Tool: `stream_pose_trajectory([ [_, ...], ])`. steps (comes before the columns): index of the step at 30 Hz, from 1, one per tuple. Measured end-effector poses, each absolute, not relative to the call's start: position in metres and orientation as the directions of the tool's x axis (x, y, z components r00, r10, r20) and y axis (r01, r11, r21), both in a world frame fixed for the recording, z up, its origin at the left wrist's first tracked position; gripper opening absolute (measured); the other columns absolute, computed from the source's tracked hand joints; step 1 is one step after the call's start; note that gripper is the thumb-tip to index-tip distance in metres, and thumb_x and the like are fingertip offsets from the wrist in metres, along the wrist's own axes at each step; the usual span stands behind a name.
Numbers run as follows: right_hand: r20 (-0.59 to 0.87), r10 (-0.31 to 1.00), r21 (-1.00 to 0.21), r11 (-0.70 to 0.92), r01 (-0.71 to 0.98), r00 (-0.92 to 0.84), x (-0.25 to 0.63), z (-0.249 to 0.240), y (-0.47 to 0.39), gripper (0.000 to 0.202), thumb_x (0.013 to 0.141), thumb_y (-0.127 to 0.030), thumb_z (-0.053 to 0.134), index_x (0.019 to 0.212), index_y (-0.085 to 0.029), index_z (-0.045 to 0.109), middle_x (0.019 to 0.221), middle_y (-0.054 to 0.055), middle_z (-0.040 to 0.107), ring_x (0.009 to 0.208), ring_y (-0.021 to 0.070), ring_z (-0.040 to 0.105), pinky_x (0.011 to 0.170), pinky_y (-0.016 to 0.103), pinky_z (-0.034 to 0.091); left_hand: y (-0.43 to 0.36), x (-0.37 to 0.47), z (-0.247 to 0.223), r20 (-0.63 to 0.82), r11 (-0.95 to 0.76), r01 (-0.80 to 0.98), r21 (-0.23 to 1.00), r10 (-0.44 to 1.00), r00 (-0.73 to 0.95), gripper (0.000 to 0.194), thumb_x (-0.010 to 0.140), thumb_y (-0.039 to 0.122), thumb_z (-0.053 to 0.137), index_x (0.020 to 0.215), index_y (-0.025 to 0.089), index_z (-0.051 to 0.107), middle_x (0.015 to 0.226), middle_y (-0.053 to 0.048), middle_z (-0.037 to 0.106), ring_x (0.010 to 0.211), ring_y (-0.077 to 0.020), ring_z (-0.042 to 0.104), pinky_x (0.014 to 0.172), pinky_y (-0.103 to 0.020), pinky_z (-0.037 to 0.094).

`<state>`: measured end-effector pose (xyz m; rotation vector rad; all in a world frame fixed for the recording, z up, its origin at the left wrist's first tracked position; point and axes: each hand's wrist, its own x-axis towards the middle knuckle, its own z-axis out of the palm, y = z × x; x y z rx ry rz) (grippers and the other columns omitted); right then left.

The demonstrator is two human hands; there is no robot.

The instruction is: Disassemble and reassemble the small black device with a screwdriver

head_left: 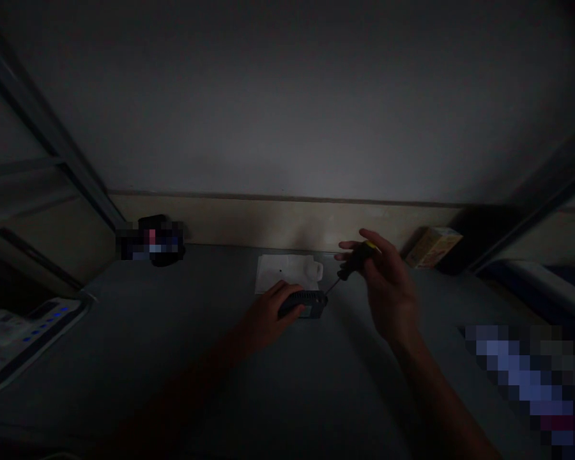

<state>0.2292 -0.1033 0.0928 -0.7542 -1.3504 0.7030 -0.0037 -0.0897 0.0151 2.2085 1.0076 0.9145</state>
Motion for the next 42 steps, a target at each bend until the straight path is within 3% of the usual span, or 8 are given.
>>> stream_pose_trajectory([
  [2,0.568,0.817,-0.822,0.569,0.019,0.097,0.23,0.091,-0.103,0.034,0.099,-0.036,0.061,0.133,-0.034,0.059,0.128,0.007,0.066,0.103,0.0239,0.071,0.086,0.044,0.062,-0.089,-0.004,0.014,0.354,-0.571,0.43,0.7,0.8,0.485,0.029,0.102,0.03,0.059,0.131,0.027,0.059,0.119,-0.004,0.064,0.111,-0.02,0.064,0.098,-0.033,0.051],
  [6,0.526,0.838,-0.85,0.52,0.08,0.145,0.228,0.091,-0.102,0.047,0.088,-0.029,0.077,0.131,-0.035,0.058,0.106,0.003,0.069,0.086,0.0196,0.071,0.071,0.034,0.063,-0.088,-0.005,0.013,0.363,-0.579,0.402,0.709,0.789,0.495,0.03,0.102,0.03,0.059,0.132,0.027,0.059,0.12,-0.005,0.064,0.112,-0.0198,0.064,0.099,-0.033,0.05],
  [12,0.543,0.828,-0.837,0.547,0.008,0.141,0.231,0.093,-0.102,0.045,0.091,-0.027,0.072,0.132,-0.035,0.055,0.106,0.003,0.069,0.081,0.0198,0.074,0.07,0.039,0.065,-0.091,-0.004,0.016,0.342,-0.569,0.383,0.728,0.785,0.517,0.031,0.102,0.031,0.059,0.132,0.027,0.059,0.12,-0.005,0.065,0.113,-0.0201,0.064,0.1,-0.034,0.05],
  [24,0.54,0.83,-0.839,0.544,0.01,0.144,0.235,0.091,-0.101,0.044,0.089,-0.025,0.074,0.13,-0.034,0.058,0.102,0.003,0.068,0.08,0.0184,0.071,0.065,0.034,0.062,-0.096,0.0,0.021,0.4,-0.618,0.428,0.66,0.771,0.497,0.031,0.101,0.029,0.059,0.133,0.028,0.059,0.123,-0.004,0.062,0.115,-0.0201,0.062,0.101,-0.034,0.051],
  [42,0.534,0.833,-0.843,0.537,0.019,0.144,0.232,0.091,-0.101,0.044,0.089,-0.027,0.074,0.13,-0.033,0.057,0.1,0.003,0.068,0.081,0.0192,0.07,0.065,0.034,0.061,-0.098,0.002,0.023,0.398,-0.618,0.414,0.668,0.768,0.502,0.03,0.102,0.026,0.058,0.132,0.028,0.059,0.122,-0.005,0.062,0.115,-0.0202,0.063,0.1,-0.034,0.052],
])
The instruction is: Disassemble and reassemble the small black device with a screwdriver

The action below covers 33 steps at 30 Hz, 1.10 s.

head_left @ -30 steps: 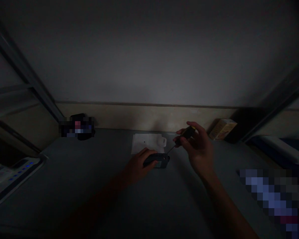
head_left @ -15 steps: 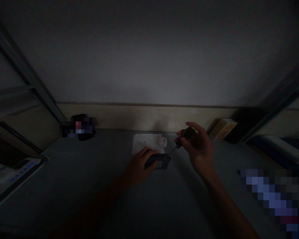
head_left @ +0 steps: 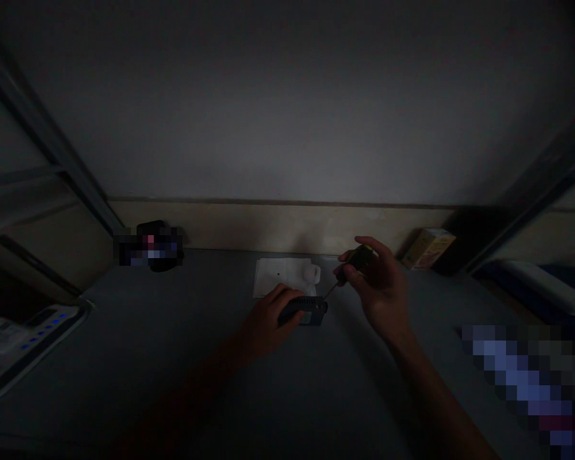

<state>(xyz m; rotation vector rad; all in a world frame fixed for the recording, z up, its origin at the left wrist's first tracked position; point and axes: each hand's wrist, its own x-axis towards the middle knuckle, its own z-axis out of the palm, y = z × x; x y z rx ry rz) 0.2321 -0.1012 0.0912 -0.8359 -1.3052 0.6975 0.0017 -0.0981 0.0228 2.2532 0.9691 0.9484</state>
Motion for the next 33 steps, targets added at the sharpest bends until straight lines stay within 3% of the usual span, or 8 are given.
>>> stream_pose_trajectory([
  [26,0.539,0.829,-0.839,0.544,0.01,0.149,0.2331,0.089,-0.1005,0.045,0.089,-0.026,0.074,0.13,-0.033,0.058,0.101,0.003,0.068,0.081,0.0189,0.07,0.067,0.035,0.061,-0.0978,0.0028,0.0244,0.393,-0.617,0.442,0.651,0.772,0.499,0.028,0.101,0.025,0.059,0.129,0.027,0.061,0.121,-0.006,0.063,0.114,-0.0213,0.064,0.099,-0.036,0.053],
  [33,0.545,0.829,-0.836,0.549,0.005,0.128,0.2348,0.0889,-0.1005,0.045,0.09,-0.026,0.073,0.132,-0.033,0.058,0.101,0.003,0.068,0.081,0.0187,0.07,0.066,0.034,0.061,-0.1015,0.007,0.0193,0.513,-0.674,0.489,0.553,0.738,0.438,0.036,0.099,0.027,0.061,0.135,0.028,0.058,0.127,-0.008,0.058,0.12,-0.0235,0.059,0.104,-0.041,0.052],
])
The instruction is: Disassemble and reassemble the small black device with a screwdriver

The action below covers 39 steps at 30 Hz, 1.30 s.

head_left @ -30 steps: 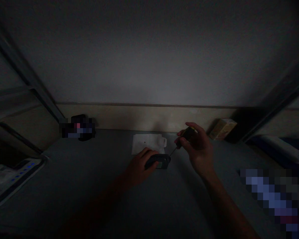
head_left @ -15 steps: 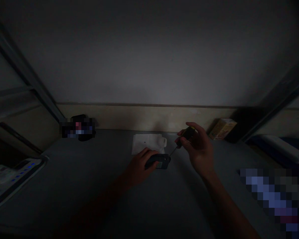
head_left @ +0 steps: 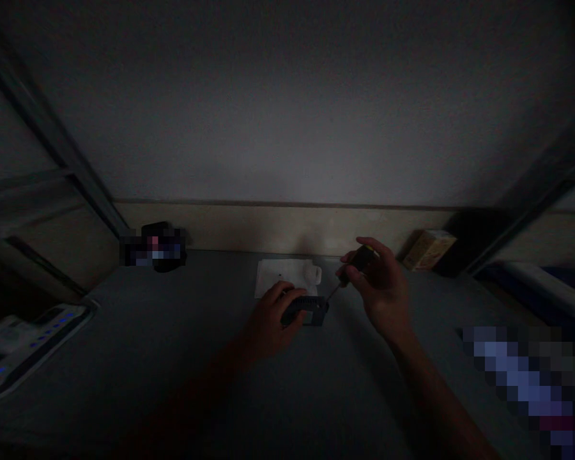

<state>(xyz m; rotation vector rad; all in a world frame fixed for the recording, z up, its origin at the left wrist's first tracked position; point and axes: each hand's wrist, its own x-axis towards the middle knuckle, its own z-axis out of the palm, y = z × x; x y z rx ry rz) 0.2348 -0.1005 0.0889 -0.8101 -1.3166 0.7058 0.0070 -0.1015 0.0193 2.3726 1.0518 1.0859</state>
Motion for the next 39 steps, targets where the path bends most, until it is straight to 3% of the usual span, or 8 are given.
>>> stream_pose_trajectory([
  [4,0.546,0.826,-0.836,0.549,0.026,0.139,0.236,0.09,-0.101,0.045,0.089,-0.028,0.074,0.131,-0.033,0.058,0.102,0.003,0.068,0.081,0.0184,0.07,0.067,0.034,0.062,-0.109,0.019,0.03,0.58,-0.712,0.563,0.421,0.688,0.436,0.038,0.097,0.027,0.063,0.135,0.028,0.06,0.129,-0.01,0.059,0.124,-0.0288,0.055,0.108,-0.049,0.047],
  [9,0.555,0.816,-0.83,0.557,0.041,0.163,0.238,0.089,-0.1,0.046,0.089,-0.027,0.075,0.131,-0.032,0.058,0.102,0.003,0.068,0.084,0.0192,0.071,0.07,0.035,0.063,-0.107,0.035,0.048,0.575,-0.745,0.581,0.329,0.646,0.502,0.031,0.093,0.026,0.065,0.123,0.025,0.067,0.117,-0.01,0.066,0.113,-0.0301,0.059,0.108,-0.053,0.043],
  [15,0.566,0.801,-0.815,0.579,-0.013,0.194,0.237,0.091,-0.1,0.044,0.089,-0.025,0.074,0.129,-0.033,0.057,0.1,0.002,0.069,0.081,0.0185,0.071,0.067,0.035,0.063,-0.098,0.045,0.051,0.592,-0.745,0.55,0.379,0.652,0.475,0.008,0.096,0.023,0.065,0.1,0.022,0.072,0.104,-0.006,0.071,0.103,-0.0246,0.062,0.104,-0.049,0.044],
  [23,0.549,0.793,-0.812,0.581,-0.058,0.264,0.241,0.088,-0.097,0.044,0.09,-0.025,0.073,0.129,-0.034,0.056,0.102,0.003,0.069,0.078,0.0195,0.073,0.065,0.036,0.064,-0.067,0.01,0.058,0.555,-0.699,0.569,0.433,0.704,0.442,0.018,0.102,0.028,0.061,0.09,0.022,0.072,0.093,-0.003,0.072,0.096,-0.0212,0.065,0.099,-0.041,0.046],
  [28,0.519,0.795,-0.83,0.557,-0.037,0.314,0.244,0.082,-0.089,0.043,0.089,-0.027,0.074,0.128,-0.033,0.056,0.1,0.002,0.069,0.076,0.0195,0.074,0.062,0.036,0.065,-0.019,-0.033,0.033,0.46,-0.418,0.734,0.535,0.873,0.162,0.022,0.102,0.03,0.057,0.094,0.019,0.074,0.098,-0.006,0.073,0.098,-0.0226,0.066,0.093,-0.038,0.049],
  [31,0.486,0.818,-0.852,0.522,-0.04,0.306,0.243,0.079,-0.087,0.043,0.088,-0.028,0.075,0.126,-0.032,0.056,0.098,0.002,0.069,0.075,0.0192,0.074,0.061,0.035,0.065,-0.01,-0.038,0.012,0.336,-0.409,0.793,0.452,0.901,0.273,0.023,0.1,0.027,0.059,0.089,0.019,0.077,0.097,-0.006,0.074,0.098,-0.022,0.066,0.095,-0.036,0.048],
  [34,0.459,0.836,-0.865,0.498,-0.063,0.301,0.243,0.077,-0.087,0.044,0.086,-0.029,0.077,0.126,-0.032,0.057,0.098,0.003,0.069,0.074,0.0195,0.074,0.061,0.035,0.065,-0.012,-0.037,0.001,0.322,-0.463,0.785,0.412,0.88,0.35,0.022,0.1,0.028,0.06,0.091,0.02,0.078,0.098,-0.006,0.074,0.099,-0.0218,0.064,0.098,-0.037,0.047],
  [39,0.466,0.831,-0.861,0.505,-0.062,0.303,0.241,0.079,-0.088,0.044,0.087,-0.029,0.076,0.126,-0.033,0.057,0.099,0.003,0.069,0.075,0.0198,0.074,0.062,0.036,0.066,-0.026,-0.04,0.011,0.391,-0.469,0.72,0.511,0.873,0.291,0.023,0.101,0.033,0.058,0.103,0.021,0.077,0.109,-0.008,0.073,0.106,-0.0237,0.064,0.104,-0.041,0.046],
])
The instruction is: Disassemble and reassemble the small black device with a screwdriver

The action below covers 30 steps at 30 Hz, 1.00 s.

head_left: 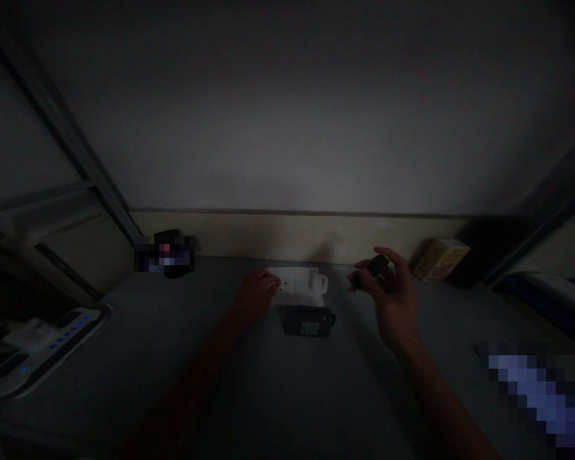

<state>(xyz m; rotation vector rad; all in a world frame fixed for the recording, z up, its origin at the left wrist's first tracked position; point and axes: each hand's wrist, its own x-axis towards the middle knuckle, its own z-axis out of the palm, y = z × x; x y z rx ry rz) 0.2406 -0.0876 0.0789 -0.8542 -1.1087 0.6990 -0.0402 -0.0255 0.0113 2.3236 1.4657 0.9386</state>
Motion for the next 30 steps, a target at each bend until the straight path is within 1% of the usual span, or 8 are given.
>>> stream_pose_trajectory([
  [2,0.485,0.823,-0.849,0.524,-0.066,0.295,0.235,0.081,-0.09,0.044,0.088,-0.029,0.076,0.127,-0.034,0.056,0.101,0.003,0.069,0.077,0.0203,0.075,0.064,0.037,0.066,-0.036,-0.042,0.023,0.353,-0.482,0.594,0.644,0.876,0.329,0.026,0.102,0.036,0.057,0.109,0.02,0.076,0.113,-0.009,0.073,0.104,-0.0218,0.066,0.098,-0.037,0.05],
  [4,0.507,0.819,-0.837,0.543,-0.075,0.271,0.226,0.082,-0.095,0.045,0.089,-0.028,0.075,0.128,-0.035,0.054,0.104,0.002,0.069,0.081,0.0208,0.076,0.067,0.037,0.066,-0.047,-0.042,0.036,0.19,-0.428,0.44,0.789,0.852,0.489,0.029,0.102,0.038,0.056,0.117,0.021,0.073,0.111,-0.007,0.074,0.096,-0.0199,0.069,0.087,-0.032,0.053],
  [5,0.517,0.819,-0.832,0.549,-0.077,0.248,0.22,0.082,-0.097,0.045,0.09,-0.028,0.075,0.128,-0.035,0.053,0.104,0.002,0.068,0.083,0.0208,0.077,0.068,0.037,0.066,-0.052,-0.042,0.041,0.133,-0.405,0.378,0.833,0.809,0.573,0.029,0.1,0.037,0.059,0.118,0.021,0.073,0.107,-0.007,0.075,0.097,-0.0202,0.069,0.086,-0.031,0.053],
  [7,0.532,0.821,-0.828,0.556,-0.078,0.205,0.21,0.082,-0.102,0.045,0.091,-0.027,0.074,0.129,-0.036,0.052,0.107,0.002,0.068,0.085,0.0205,0.077,0.071,0.037,0.066,-0.059,-0.039,0.048,0.085,-0.368,0.308,0.877,0.751,0.655,0.027,0.095,0.033,0.065,0.117,0.019,0.074,0.106,-0.007,0.075,0.097,-0.0206,0.069,0.087,-0.031,0.053],
  [11,0.537,0.833,-0.832,0.55,-0.079,0.135,0.198,0.078,-0.108,0.044,0.093,-0.026,0.071,0.131,-0.036,0.053,0.107,0.002,0.067,0.086,0.0196,0.077,0.075,0.037,0.066,-0.064,-0.031,0.044,0.098,-0.332,0.241,0.912,0.747,0.658,0.028,0.093,0.032,0.067,0.117,0.018,0.074,0.111,-0.009,0.075,0.099,-0.0215,0.069,0.087,-0.032,0.053],
  [18,0.535,0.839,-0.839,0.541,-0.052,0.104,0.199,0.079,-0.11,0.047,0.092,-0.023,0.07,0.135,-0.035,0.055,0.104,0.003,0.068,0.082,0.0179,0.075,0.072,0.034,0.064,-0.069,-0.018,0.036,0.131,-0.338,0.193,0.921,0.735,0.665,0.028,0.096,0.032,0.066,0.121,0.021,0.073,0.115,-0.009,0.074,0.103,-0.0216,0.068,0.09,-0.034,0.052],
  [23,0.561,0.821,-0.825,0.565,-0.008,0.102,0.203,0.081,-0.11,0.049,0.093,-0.023,0.069,0.137,-0.035,0.053,0.104,0.003,0.067,0.081,0.0178,0.074,0.07,0.034,0.064,-0.072,-0.016,0.038,0.155,-0.363,0.189,0.912,0.734,0.662,0.028,0.098,0.034,0.065,0.122,0.02,0.073,0.115,-0.009,0.074,0.101,-0.0212,0.068,0.09,-0.033,0.052],
  [30,0.544,0.833,-0.836,0.548,-0.022,0.098,0.206,0.078,-0.109,0.049,0.092,-0.025,0.071,0.137,-0.035,0.055,0.106,0.003,0.067,0.083,0.0178,0.074,0.074,0.034,0.064,-0.072,-0.016,0.038,0.141,-0.358,0.209,0.91,0.742,0.655,0.028,0.097,0.033,0.067,0.121,0.021,0.073,0.113,-0.008,0.075,0.101,-0.021,0.068,0.09,-0.033,0.052],
])
